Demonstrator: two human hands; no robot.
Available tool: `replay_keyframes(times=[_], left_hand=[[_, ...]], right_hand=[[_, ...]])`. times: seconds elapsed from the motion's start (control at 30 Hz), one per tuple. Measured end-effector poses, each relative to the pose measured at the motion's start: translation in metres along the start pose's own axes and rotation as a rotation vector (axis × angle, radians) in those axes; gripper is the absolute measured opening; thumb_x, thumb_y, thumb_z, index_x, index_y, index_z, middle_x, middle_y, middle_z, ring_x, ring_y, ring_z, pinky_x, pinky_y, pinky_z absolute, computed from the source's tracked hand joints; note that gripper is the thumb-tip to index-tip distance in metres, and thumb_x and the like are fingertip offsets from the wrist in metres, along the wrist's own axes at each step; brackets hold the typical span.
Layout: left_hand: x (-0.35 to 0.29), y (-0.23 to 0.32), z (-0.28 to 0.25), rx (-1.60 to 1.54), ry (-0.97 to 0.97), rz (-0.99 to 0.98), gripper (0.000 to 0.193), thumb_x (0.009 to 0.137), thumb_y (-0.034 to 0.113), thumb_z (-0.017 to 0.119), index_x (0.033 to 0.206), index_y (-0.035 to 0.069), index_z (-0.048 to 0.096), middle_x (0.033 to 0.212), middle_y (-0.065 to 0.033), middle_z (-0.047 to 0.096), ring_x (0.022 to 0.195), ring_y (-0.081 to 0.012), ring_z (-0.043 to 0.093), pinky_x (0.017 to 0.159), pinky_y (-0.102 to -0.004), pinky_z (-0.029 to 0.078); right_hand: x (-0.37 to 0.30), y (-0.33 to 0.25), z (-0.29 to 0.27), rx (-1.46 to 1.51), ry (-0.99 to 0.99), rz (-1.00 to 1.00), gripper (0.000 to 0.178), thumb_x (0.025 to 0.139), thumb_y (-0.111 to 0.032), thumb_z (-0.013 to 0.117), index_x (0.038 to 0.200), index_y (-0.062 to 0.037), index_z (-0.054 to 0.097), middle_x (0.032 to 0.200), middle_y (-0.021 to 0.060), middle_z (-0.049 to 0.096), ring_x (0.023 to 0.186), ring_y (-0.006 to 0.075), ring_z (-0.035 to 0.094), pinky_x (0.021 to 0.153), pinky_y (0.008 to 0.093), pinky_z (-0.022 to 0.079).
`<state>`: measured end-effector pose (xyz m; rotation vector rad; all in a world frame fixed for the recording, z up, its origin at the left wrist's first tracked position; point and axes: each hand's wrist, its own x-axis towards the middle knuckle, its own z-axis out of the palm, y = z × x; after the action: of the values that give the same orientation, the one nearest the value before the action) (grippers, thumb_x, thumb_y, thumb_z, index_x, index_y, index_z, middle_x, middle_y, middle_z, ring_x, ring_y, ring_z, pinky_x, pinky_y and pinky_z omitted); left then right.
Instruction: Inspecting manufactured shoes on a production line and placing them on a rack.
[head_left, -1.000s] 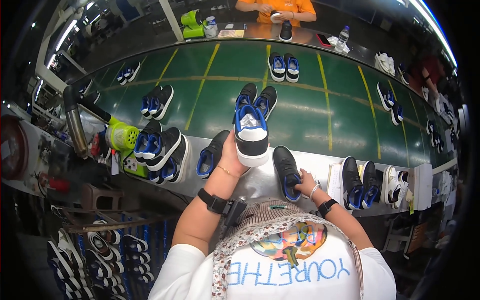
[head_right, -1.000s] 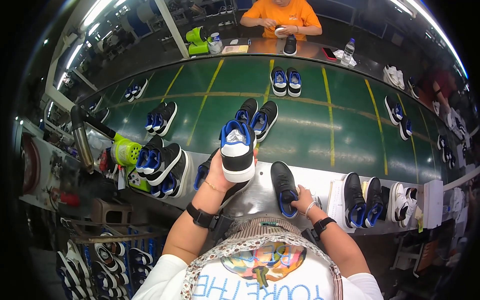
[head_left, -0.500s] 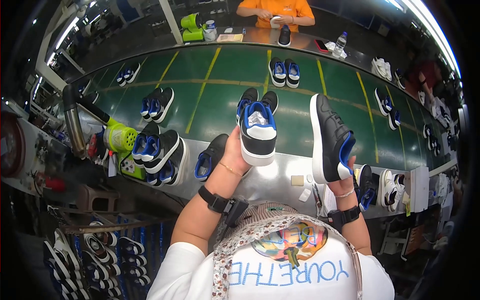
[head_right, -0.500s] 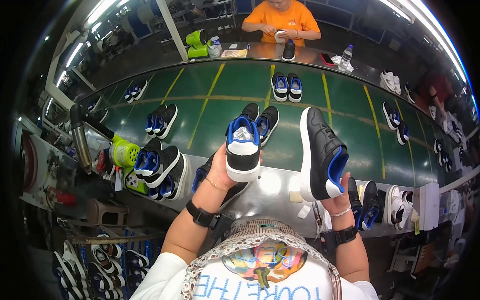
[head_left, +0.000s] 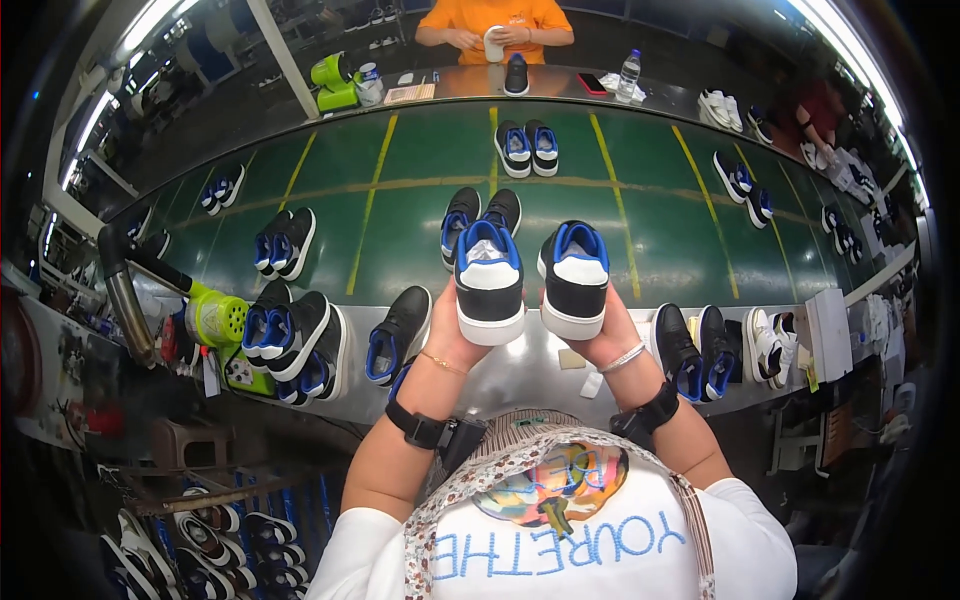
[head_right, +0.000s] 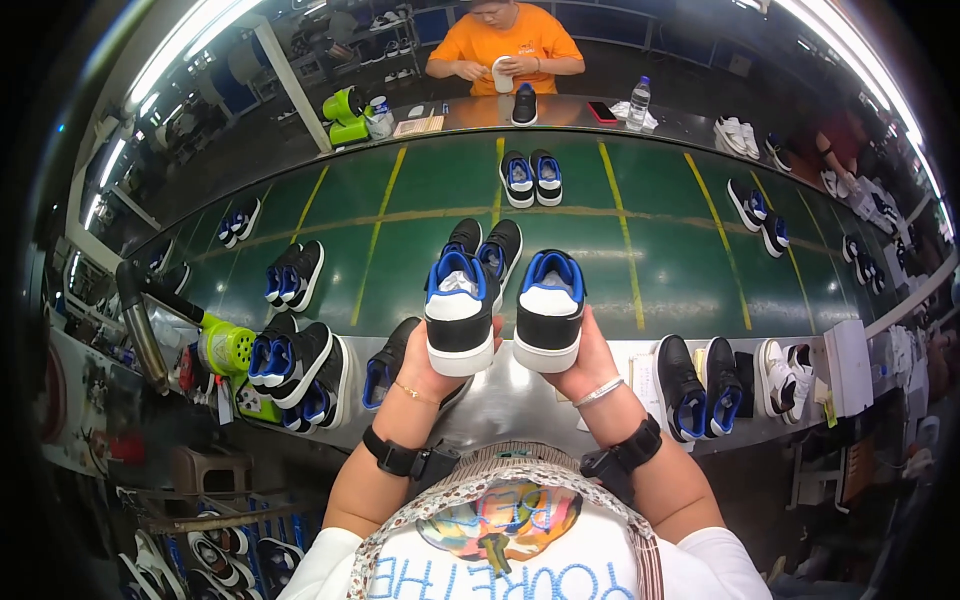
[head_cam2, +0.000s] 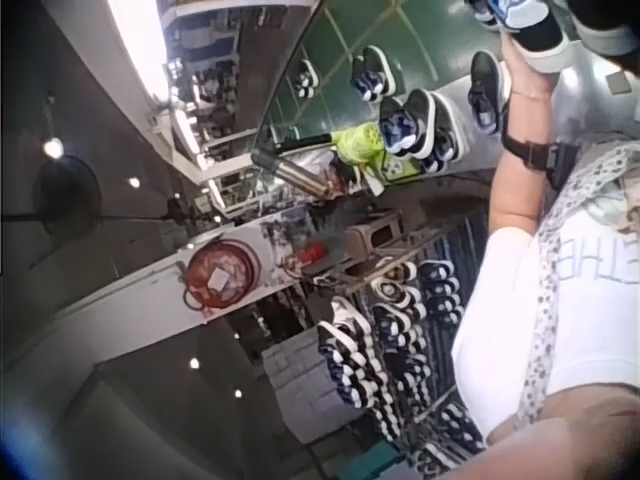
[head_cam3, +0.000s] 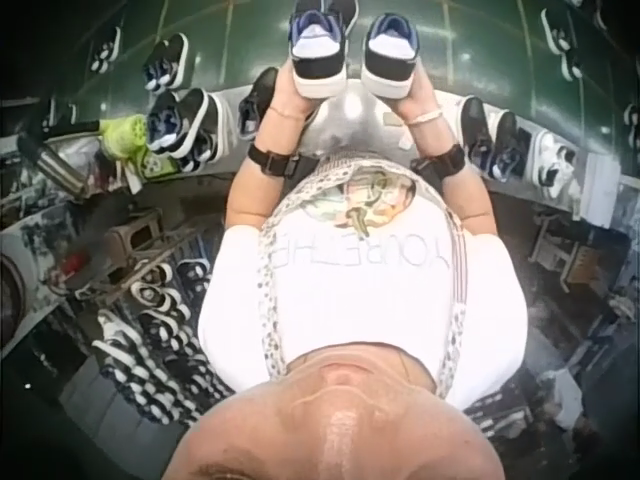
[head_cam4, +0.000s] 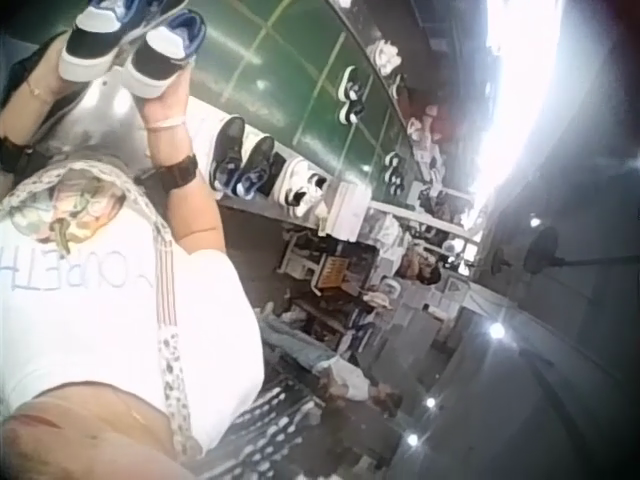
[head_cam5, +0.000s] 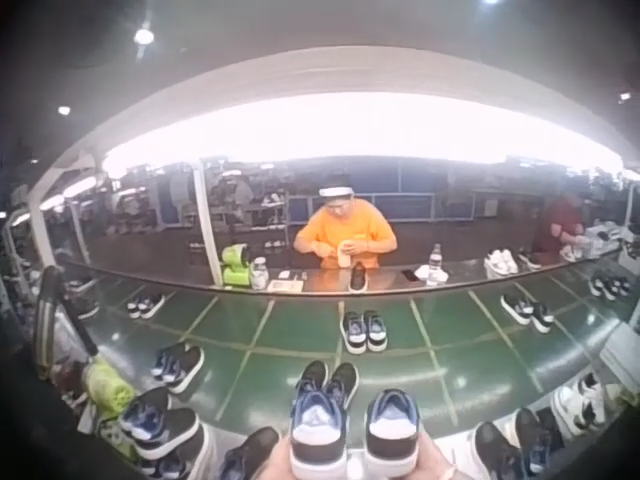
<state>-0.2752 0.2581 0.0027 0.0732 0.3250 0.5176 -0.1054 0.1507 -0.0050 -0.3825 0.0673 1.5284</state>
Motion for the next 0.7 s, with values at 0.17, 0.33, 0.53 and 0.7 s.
replay_keyframes(times=[0.17, 0.33, 0.53, 0.7], left_hand=[[0.005, 0.001, -0.01, 0.019, -0.072, 0.027, 0.037, 0.093, 0.033, 0.032, 0.114, 0.01, 0.052, 0.109, -0.0102, 0.059, 0.099, -0.0284, 0.056, 0.088, -0.0449, 0.045], [0.003, -0.006, 0.003, -0.074, -0.085, -0.009, 0.04, 0.093, 0.035, 0.03, 0.116, 0.009, 0.051, 0.112, -0.0112, 0.057, 0.103, -0.0276, 0.055, 0.091, -0.0431, 0.044], [0.002, -0.006, 0.002, -0.152, -0.117, -0.063, 0.044, 0.093, 0.037, 0.027, 0.116, 0.008, 0.05, 0.114, -0.0125, 0.056, 0.104, -0.0286, 0.054, 0.093, -0.0432, 0.042], [0.003, -0.006, 0.001, -0.106, -0.112, -0.065, 0.049, 0.094, 0.039, 0.022, 0.117, 0.007, 0.05, 0.114, -0.0128, 0.056, 0.105, -0.0287, 0.053, 0.094, -0.0426, 0.042]], right_hand=[[-0.006, 0.016, 0.029, -0.017, -0.027, 0.001, 0.04, 0.091, -0.04, 0.041, 0.113, -0.0097, 0.054, 0.107, 0.009, 0.06, 0.095, 0.0252, 0.059, 0.085, 0.0389, 0.048], [0.002, 0.013, 0.009, 0.045, -0.189, 0.041, 0.058, 0.093, -0.05, 0.016, 0.126, -0.0098, 0.041, 0.123, 0.01, 0.05, 0.111, 0.0277, 0.05, 0.095, 0.042, 0.04], [-0.003, 0.012, 0.014, -0.044, -0.048, -0.007, 0.059, 0.093, -0.05, 0.015, 0.128, -0.0095, 0.039, 0.127, 0.009, 0.048, 0.116, 0.0259, 0.046, 0.098, 0.0404, 0.037], [-0.006, 0.014, 0.023, -0.037, -0.056, 0.0, 0.049, 0.092, -0.044, 0.028, 0.121, -0.0084, 0.046, 0.117, 0.009, 0.054, 0.106, 0.0239, 0.052, 0.093, 0.0379, 0.042]])
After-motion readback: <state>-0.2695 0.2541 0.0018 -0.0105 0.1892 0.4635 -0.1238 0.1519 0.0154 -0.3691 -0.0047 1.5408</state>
